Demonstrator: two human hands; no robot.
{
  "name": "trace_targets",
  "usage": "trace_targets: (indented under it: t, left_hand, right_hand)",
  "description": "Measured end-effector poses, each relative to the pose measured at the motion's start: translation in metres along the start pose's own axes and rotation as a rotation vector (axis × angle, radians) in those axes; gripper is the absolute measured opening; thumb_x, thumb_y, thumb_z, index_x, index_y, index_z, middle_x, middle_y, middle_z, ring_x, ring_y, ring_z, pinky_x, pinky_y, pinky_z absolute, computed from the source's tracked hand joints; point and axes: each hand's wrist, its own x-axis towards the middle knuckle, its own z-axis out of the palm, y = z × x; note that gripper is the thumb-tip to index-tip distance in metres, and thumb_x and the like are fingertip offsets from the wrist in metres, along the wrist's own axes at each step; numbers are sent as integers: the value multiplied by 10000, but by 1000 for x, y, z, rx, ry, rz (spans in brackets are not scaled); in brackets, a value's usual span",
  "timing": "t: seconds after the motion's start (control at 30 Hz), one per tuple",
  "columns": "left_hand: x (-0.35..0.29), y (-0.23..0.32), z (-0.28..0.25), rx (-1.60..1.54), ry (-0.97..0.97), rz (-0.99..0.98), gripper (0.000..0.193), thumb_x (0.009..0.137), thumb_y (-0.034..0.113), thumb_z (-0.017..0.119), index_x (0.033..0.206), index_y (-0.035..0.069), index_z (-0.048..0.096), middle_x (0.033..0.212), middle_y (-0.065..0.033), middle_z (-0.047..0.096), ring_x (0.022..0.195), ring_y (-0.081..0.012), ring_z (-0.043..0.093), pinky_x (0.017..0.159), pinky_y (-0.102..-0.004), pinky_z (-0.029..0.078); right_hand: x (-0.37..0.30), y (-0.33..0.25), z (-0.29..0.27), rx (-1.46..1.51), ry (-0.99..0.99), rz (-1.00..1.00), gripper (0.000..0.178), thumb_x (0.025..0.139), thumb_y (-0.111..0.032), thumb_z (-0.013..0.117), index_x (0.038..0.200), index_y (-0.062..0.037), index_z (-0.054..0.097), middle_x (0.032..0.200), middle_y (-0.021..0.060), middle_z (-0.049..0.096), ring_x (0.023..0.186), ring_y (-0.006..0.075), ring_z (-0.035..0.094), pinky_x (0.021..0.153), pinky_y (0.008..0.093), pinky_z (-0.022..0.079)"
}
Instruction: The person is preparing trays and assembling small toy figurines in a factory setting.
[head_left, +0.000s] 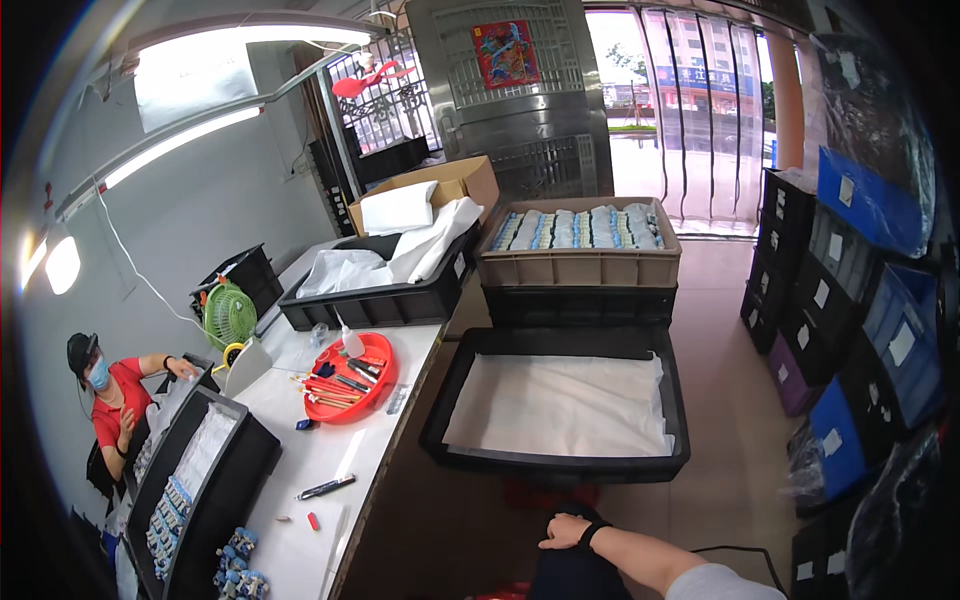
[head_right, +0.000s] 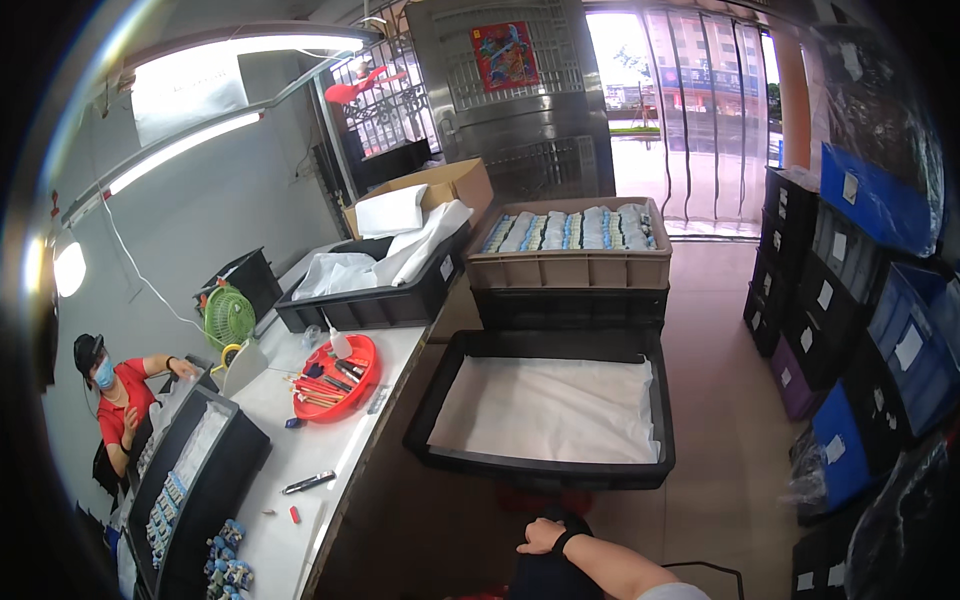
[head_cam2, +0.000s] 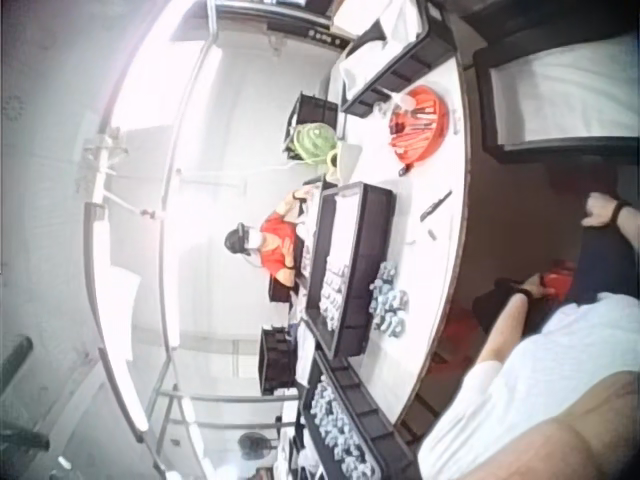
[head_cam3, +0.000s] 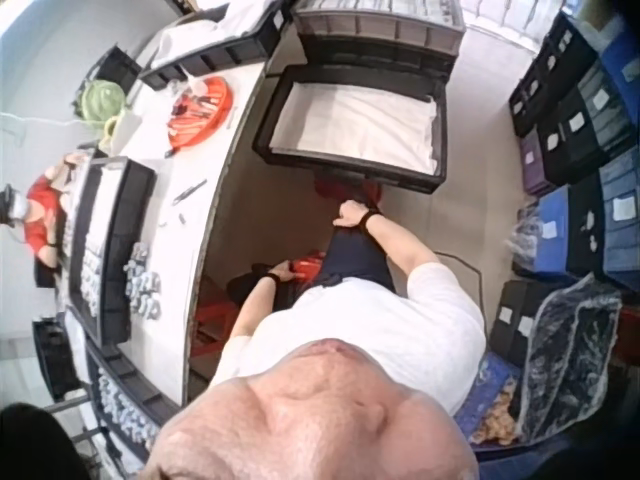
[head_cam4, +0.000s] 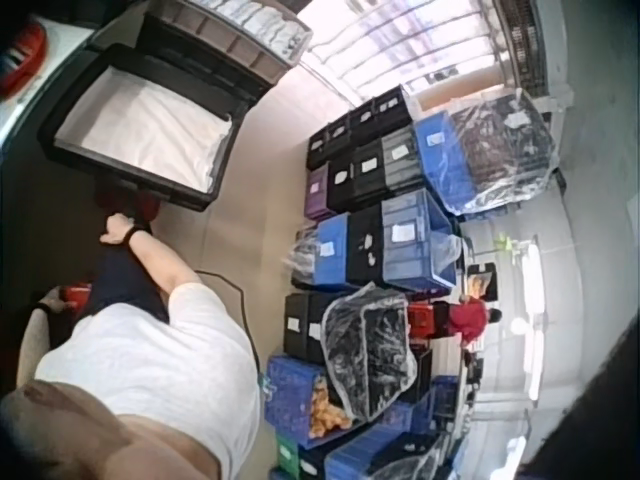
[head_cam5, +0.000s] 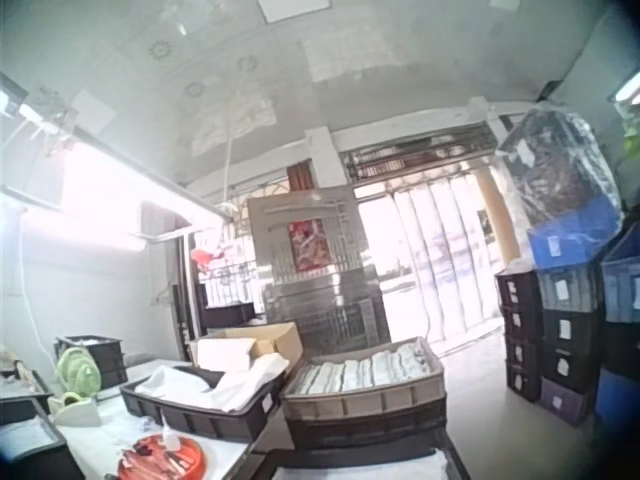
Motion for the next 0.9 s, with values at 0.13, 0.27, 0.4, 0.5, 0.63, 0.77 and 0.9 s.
trace_targets:
  t: [0.13,0.27,0.4,0.5,0.63,0.77,0.9]
  left_hand:
    - [-16,25,-2,277,68,-193,591,693,361,669,1139,49,440,1133,-180,514,1069,-306,482,897,-350,400]
    - [-11,12,16,929,465,95,543,666,265,621,1143,78,442,1207,-185,436,1101,-327,440,860,-390,415]
    - [-2,28,9,289,51,131,549,652,238,635,1147,94,445,1218,-184,413,1148,-326,377,914,-399,368]
    - [7,24,-2,177,5,11,554,646,231,642,1148,99,447,1216,-179,413,1141,-328,380,913,-398,370]
    - [18,20,-8,208,28,98,550,647,231,644,1144,96,450,1198,-180,430,1123,-334,396,904,-400,378]
    - [24,5,-14,243,42,181,546,649,231,646,1140,92,453,1179,-181,446,1104,-340,413,894,-402,386]
    - [34,1,-17,292,36,285,542,650,231,648,1137,89,455,1161,-181,462,1086,-346,429,884,-404,394]
  right_hand:
    - [-5,-10,-10,-11,-45,-26,447,698,-485,566,784,-56,659,879,149,622,903,312,570,739,470,442]
    - [-3,-11,-8,-14,-49,-18,468,692,-497,563,804,-50,650,898,154,618,909,306,568,733,443,451]
    - [-8,1,-1,91,-1,-21,492,691,-496,574,863,-38,626,898,152,609,898,311,562,758,418,446]
    - [-13,19,10,331,521,-276,514,712,-436,611,964,12,587,1025,179,558,948,332,527,840,356,410]
    - [-42,55,35,727,412,147,698,730,-492,593,1217,-26,411,1224,171,438,1126,294,427,913,353,374]
    - [-106,53,57,1415,-68,535,824,746,-563,540,1332,-65,245,1342,146,301,1217,276,316,966,429,293]
    - [-127,103,143,1600,-495,716,893,722,-734,345,1357,-120,214,1384,107,249,1258,261,249,981,438,254]
